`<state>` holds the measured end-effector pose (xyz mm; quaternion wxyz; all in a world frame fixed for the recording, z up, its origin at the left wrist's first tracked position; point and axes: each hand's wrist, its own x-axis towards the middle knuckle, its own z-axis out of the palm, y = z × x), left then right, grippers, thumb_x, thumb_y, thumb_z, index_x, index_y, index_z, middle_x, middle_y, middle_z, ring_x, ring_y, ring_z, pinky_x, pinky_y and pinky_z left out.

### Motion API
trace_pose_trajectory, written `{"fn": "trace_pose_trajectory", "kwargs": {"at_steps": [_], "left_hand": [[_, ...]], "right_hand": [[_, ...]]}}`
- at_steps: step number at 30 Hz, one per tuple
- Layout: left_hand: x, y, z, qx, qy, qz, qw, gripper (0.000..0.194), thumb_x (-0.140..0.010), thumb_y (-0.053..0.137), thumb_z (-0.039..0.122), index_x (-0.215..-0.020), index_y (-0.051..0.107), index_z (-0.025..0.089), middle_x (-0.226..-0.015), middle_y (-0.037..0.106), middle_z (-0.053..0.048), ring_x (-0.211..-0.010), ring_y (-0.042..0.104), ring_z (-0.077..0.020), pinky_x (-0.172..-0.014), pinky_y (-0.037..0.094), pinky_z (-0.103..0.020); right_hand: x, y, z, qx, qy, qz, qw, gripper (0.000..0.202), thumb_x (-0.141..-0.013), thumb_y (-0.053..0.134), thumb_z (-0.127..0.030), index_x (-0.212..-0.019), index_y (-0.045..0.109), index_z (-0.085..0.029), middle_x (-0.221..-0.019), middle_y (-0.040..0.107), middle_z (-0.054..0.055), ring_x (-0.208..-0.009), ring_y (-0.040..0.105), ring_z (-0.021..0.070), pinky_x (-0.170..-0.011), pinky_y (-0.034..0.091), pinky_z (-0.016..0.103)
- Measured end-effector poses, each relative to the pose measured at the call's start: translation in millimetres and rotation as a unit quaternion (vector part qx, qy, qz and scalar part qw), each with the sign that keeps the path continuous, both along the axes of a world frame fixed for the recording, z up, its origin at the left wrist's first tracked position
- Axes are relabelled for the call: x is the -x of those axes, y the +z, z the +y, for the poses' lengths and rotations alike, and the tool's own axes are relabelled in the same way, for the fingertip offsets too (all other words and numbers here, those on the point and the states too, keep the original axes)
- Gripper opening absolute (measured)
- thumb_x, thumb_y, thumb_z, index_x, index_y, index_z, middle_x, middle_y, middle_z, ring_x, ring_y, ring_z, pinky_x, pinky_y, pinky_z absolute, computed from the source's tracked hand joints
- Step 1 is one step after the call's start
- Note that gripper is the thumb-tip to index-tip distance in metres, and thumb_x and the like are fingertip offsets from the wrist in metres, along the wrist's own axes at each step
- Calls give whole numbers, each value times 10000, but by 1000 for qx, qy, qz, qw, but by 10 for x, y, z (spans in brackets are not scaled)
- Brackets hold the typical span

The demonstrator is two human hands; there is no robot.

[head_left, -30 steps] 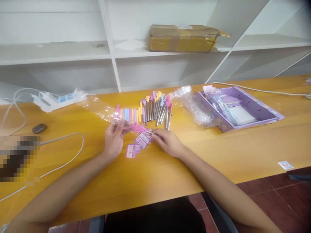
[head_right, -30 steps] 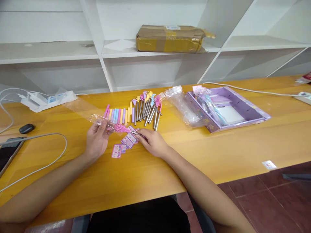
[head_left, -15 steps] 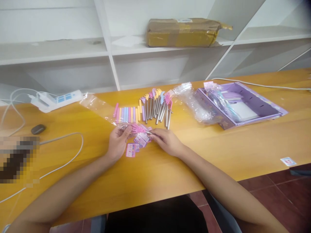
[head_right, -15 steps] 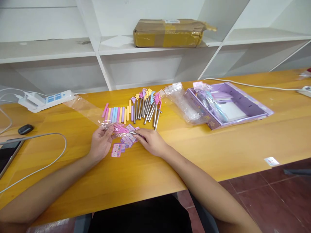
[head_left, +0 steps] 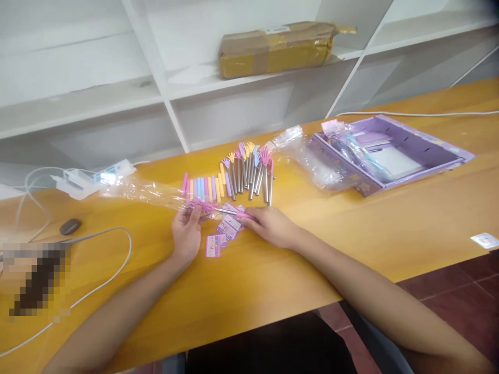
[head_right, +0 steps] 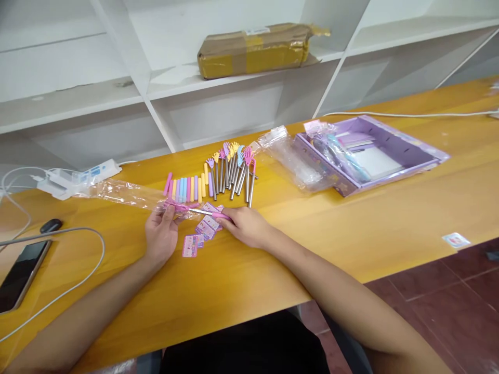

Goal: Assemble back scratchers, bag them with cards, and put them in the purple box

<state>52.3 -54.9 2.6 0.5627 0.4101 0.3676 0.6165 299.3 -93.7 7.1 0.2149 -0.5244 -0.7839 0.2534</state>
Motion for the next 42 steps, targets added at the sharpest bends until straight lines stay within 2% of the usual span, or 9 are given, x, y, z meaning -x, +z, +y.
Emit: {"fn": "trace_pose_trajectory", "kwargs": {"at_steps": [4,8,11,17,21,24,31,36,42], "left_hand": [[-20,-69,-35,22,-16,18,999,385,-775,939,480,-946,748,193,-945,801,-18,-847,767,-162,-795,641,-291],[-23,-184,-169,55,-82,115,988,399,-803,912,491,-992,780,165,-993,824,-80,-874,793,-235,-846,658,-386],[-24,-200,-218,46,-117,147,981,370,-833,888,477,-992,785,160,-1015,824,-97,-905,796,-260,-856,653,-393],[-57,-124,-115,-3,-15,55,998,370,-849,874,505,-978,721,194,-954,782,-30,-882,763,-181,-770,614,-283],[-54,-91,-60,-5,-27,28,999,375,-876,842,536,-968,698,202,-986,783,-38,-933,778,-202,-718,596,-269],[-44,-106,-52,-3,-23,23,999,359,-875,848,527,-953,706,207,-972,786,-25,-885,765,-168,-703,588,-243],[-39,-172,-97,11,-81,73,994,384,-855,855,543,-983,745,198,-1068,799,-62,-859,758,-183,-709,632,-286],[-32,-185,-147,32,-135,102,985,400,-841,862,551,-936,762,176,-940,794,-72,-762,754,-195,-632,640,-292],[-51,-204,-98,18,-96,79,992,394,-842,863,552,-929,754,183,-910,770,-48,-736,733,-174,-623,642,-280]], "right_hand": [[20,-35,-12,-18,37,18,999,435,-1146,427,-475,-937,653,-168,-855,698,64,-702,576,142,-667,335,263],[90,-46,-56,-28,58,34,997,435,-1143,439,-475,-905,631,-166,-800,658,47,-695,548,136,-670,321,259],[130,-28,-78,-19,71,51,996,423,-1142,447,-471,-918,632,-164,-797,648,37,-690,543,127,-667,315,256],[59,45,-60,-15,61,49,997,325,-1104,520,-414,-916,611,-164,-777,624,18,-648,504,114,-647,305,258],[-13,99,-53,-7,104,67,992,240,-1083,510,-329,-949,623,-166,-793,629,18,-655,505,118,-646,329,259],[-30,121,-61,4,142,76,987,206,-1077,504,-282,-953,623,-169,-798,622,17,-677,517,124,-659,358,255],[-29,8,-29,-17,147,72,986,310,-1121,518,-402,-1023,694,-168,-833,677,42,-676,558,131,-658,370,254],[-42,-51,-10,-63,139,49,987,437,-1068,593,-561,-903,727,-179,-712,643,14,-623,535,126,-620,313,251],[-55,6,-32,-49,165,38,984,226,-1106,536,-302,-1076,725,-181,-860,701,39,-721,585,141,-686,376,254]]}}
